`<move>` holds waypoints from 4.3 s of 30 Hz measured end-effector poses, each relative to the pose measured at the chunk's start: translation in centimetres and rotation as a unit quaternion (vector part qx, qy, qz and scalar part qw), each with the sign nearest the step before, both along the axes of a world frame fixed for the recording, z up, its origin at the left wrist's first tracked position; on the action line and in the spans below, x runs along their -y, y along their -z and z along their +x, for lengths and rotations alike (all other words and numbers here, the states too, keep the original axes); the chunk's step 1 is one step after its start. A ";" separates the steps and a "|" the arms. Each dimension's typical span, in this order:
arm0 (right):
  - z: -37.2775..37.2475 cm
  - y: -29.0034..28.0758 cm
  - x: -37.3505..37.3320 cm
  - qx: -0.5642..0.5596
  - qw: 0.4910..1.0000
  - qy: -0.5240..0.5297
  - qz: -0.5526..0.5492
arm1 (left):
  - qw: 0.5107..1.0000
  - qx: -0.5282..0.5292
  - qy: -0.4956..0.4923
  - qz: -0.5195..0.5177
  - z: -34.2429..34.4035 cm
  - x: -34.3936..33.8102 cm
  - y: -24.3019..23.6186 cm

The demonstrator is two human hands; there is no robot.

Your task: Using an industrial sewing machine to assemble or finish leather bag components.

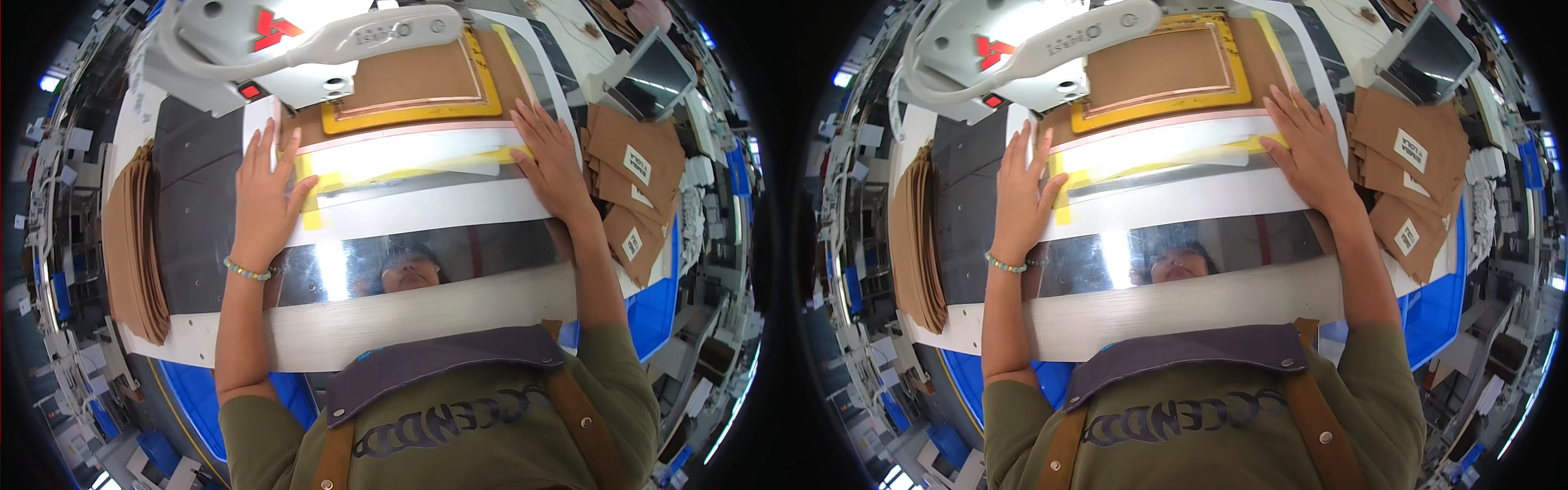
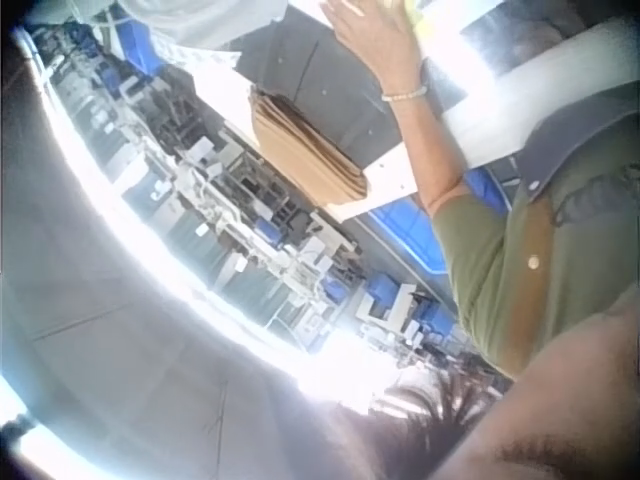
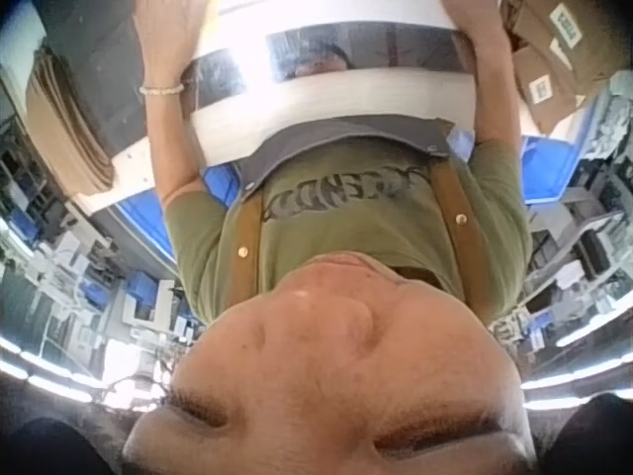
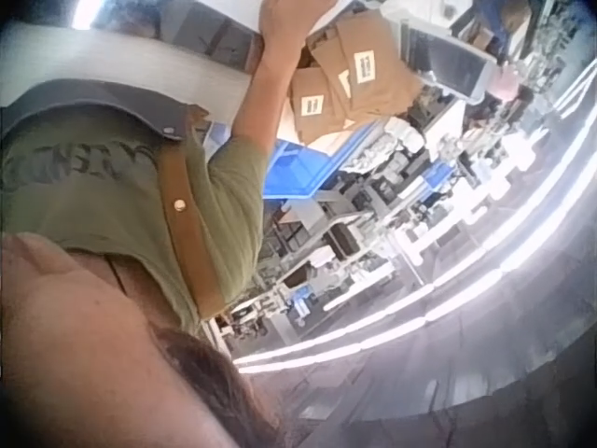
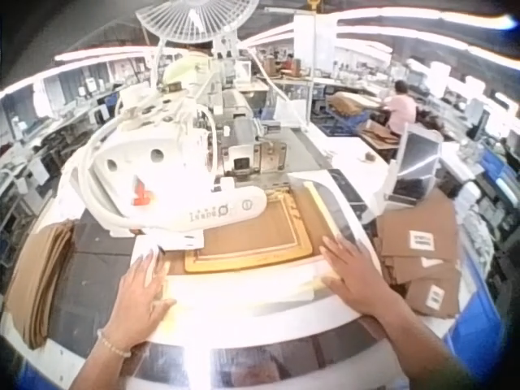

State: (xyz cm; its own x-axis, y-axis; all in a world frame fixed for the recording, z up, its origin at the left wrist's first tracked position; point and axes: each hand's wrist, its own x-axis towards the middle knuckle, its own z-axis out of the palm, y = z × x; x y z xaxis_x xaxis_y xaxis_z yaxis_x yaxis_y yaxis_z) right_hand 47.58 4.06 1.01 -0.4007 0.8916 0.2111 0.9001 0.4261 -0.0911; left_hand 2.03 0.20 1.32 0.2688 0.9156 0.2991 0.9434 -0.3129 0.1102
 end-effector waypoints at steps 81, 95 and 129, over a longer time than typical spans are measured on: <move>-16.7 1.3 -11.1 -0.260 0.901 -0.343 0.050 | 0.961 0.163 0.209 -0.084 1.7 -16.0 1.2; -16.6 1.7 -10.6 -0.172 0.924 -0.340 0.037 | 0.975 -0.006 0.222 0.011 1.7 -15.9 0.9; -18.4 0.2 -10.7 -0.185 0.923 -0.336 0.018 | 0.978 0.078 0.191 -0.034 -7.4 -19.3 6.1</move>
State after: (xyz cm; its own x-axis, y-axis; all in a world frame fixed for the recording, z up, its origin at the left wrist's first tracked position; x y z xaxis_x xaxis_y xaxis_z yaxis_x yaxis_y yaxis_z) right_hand 29.19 14.71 0.83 -0.7560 0.4578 0.4679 0.3417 0.8857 -0.3144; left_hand -5.36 19.51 -4.73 0.5512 0.7761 0.3064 0.7285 -0.6266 0.2767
